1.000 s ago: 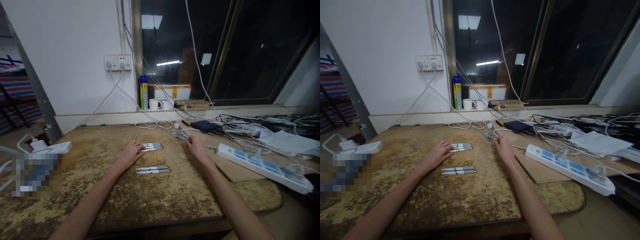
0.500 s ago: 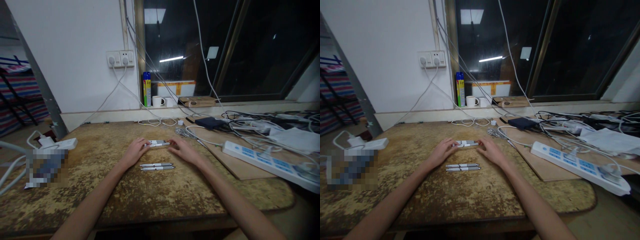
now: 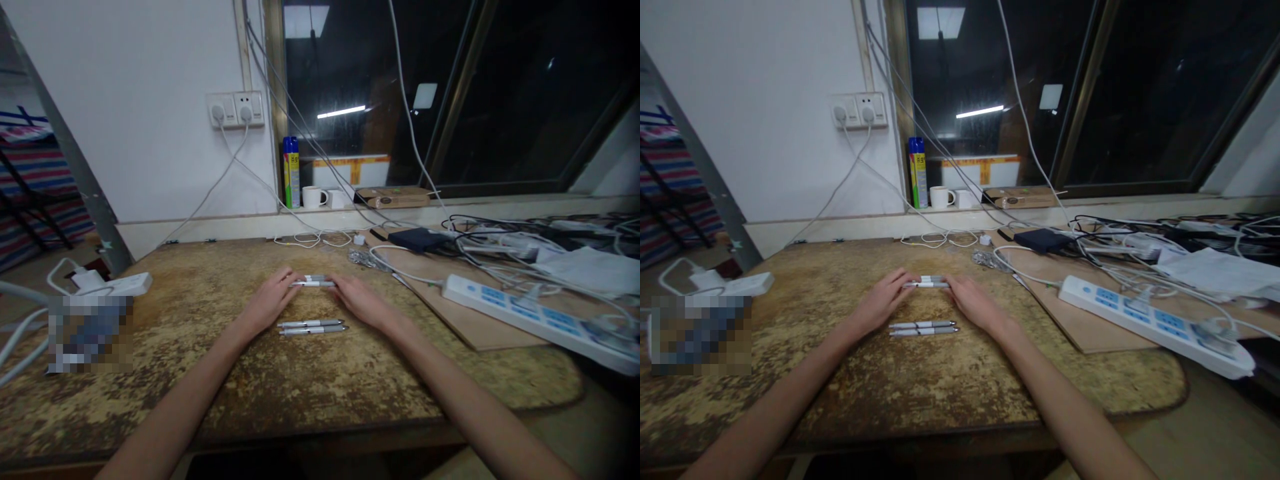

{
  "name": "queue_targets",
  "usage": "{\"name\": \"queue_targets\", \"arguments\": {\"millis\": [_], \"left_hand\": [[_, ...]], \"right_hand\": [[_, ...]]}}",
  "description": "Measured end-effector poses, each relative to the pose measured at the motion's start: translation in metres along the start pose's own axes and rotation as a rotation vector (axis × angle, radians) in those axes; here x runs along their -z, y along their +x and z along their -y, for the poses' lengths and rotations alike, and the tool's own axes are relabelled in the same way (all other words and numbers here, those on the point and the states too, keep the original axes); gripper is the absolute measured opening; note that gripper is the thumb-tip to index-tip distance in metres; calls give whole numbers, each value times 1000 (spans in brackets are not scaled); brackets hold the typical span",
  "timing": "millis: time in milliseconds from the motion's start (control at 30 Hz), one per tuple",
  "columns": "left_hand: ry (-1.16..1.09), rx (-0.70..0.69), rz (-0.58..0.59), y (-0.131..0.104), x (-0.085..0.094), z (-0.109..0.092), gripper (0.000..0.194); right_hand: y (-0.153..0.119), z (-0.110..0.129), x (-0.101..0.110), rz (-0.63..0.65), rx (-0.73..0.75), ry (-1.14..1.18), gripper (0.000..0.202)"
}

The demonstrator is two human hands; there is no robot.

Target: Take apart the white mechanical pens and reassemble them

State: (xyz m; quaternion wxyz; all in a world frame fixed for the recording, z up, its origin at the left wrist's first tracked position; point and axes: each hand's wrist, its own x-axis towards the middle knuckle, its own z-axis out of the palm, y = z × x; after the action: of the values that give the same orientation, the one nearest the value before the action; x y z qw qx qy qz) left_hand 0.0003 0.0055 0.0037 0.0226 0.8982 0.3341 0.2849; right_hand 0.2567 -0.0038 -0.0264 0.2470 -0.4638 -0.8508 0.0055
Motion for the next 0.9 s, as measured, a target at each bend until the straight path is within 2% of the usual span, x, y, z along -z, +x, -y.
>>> {"name": "queue_targets", "arguments": {"millis": [167, 300, 467, 633, 800, 900], "left_hand": [[225, -19, 24, 2, -1, -1, 36], [292, 24, 50, 2, -2, -7, 34], [238, 164, 61, 1, -10, -6, 34], [93, 234, 108, 1, -12, 1, 44], [12, 223, 70, -5, -5, 5, 44], [0, 190, 49, -7, -1, 7, 42]], "right_hand": [[1, 6, -2, -9, 1, -68, 21], [4, 7, -8, -52, -29, -106, 23], [7, 9, -12, -119, -70, -97, 29], [10, 13, -9, -153, -19, -138, 28], [10, 11, -8, -151, 15, -29, 15], [8, 10, -7, -150, -20, 140, 21]]}}
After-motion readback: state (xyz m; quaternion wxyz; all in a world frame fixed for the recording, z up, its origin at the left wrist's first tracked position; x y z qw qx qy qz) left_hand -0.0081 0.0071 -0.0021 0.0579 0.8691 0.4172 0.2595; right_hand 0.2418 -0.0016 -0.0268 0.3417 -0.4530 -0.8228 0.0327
